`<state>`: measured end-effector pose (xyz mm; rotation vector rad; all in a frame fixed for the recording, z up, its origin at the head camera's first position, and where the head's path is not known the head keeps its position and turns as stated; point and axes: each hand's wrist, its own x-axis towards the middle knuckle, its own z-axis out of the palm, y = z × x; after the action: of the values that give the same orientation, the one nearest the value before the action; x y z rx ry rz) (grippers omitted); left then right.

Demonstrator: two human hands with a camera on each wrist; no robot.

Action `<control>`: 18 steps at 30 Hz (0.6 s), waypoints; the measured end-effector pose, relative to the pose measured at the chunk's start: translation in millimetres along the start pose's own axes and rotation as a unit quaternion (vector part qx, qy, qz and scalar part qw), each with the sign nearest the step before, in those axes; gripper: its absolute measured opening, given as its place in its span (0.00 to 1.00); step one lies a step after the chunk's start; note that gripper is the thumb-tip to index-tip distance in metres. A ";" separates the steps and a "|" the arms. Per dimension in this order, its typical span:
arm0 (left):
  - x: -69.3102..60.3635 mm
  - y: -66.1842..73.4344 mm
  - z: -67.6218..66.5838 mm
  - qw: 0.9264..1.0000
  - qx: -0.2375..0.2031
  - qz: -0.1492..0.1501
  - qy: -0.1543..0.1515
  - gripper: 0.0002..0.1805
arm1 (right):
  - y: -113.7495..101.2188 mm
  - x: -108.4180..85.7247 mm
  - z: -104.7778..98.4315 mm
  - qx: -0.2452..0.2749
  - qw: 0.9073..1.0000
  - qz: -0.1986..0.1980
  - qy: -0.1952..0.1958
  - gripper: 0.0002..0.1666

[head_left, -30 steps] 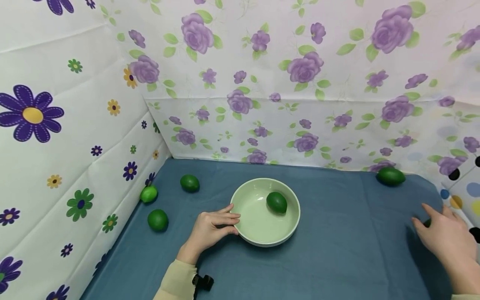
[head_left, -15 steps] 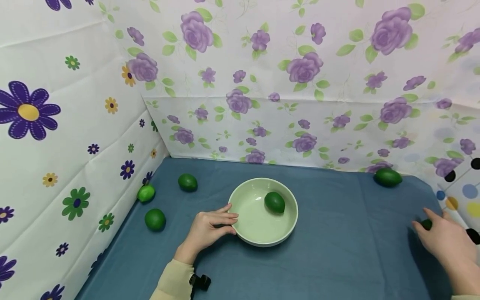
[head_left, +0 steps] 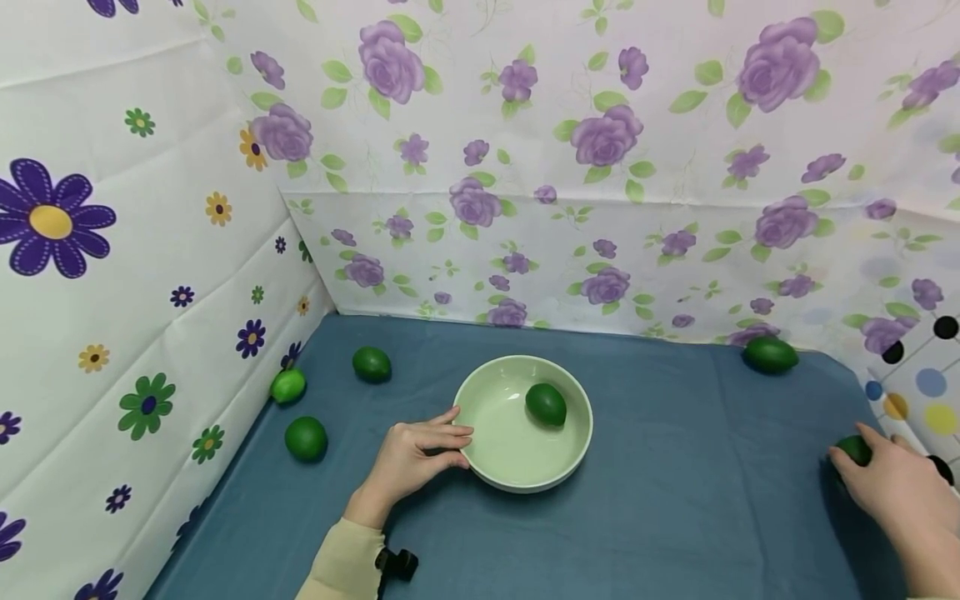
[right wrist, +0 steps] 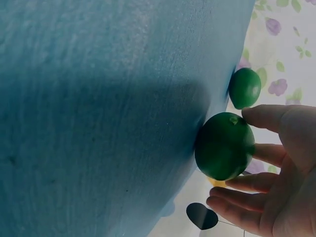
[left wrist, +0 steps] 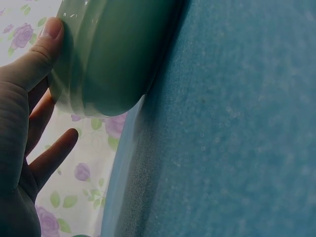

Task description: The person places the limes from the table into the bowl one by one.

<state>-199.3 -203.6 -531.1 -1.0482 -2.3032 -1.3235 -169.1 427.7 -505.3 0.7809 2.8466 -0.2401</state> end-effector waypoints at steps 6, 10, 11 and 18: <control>-1.8 -0.8 0.3 1.000 0.006 0.000 0.002 0.19 | 1.4 1.6 1.3 0.002 1.000 0.004 -0.004 0.46; -1.4 -0.7 0.3 1.000 0.010 -0.003 0.003 0.19 | 5.8 3.1 3.7 0.015 1.000 -0.002 -0.003 0.47; -1.2 -0.6 0.4 1.000 0.011 -0.003 0.002 0.19 | 7.3 3.5 4.5 0.020 1.000 -0.006 0.000 0.47; -0.7 -1.1 0.7 1.000 0.011 0.001 0.003 0.19 | 16.3 5.3 9.7 0.043 0.998 -0.036 0.029 0.50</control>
<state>-199.6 -203.7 -532.6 -1.0376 -2.3064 -1.2973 -163.9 442.1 -517.6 0.7134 2.9401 -0.3577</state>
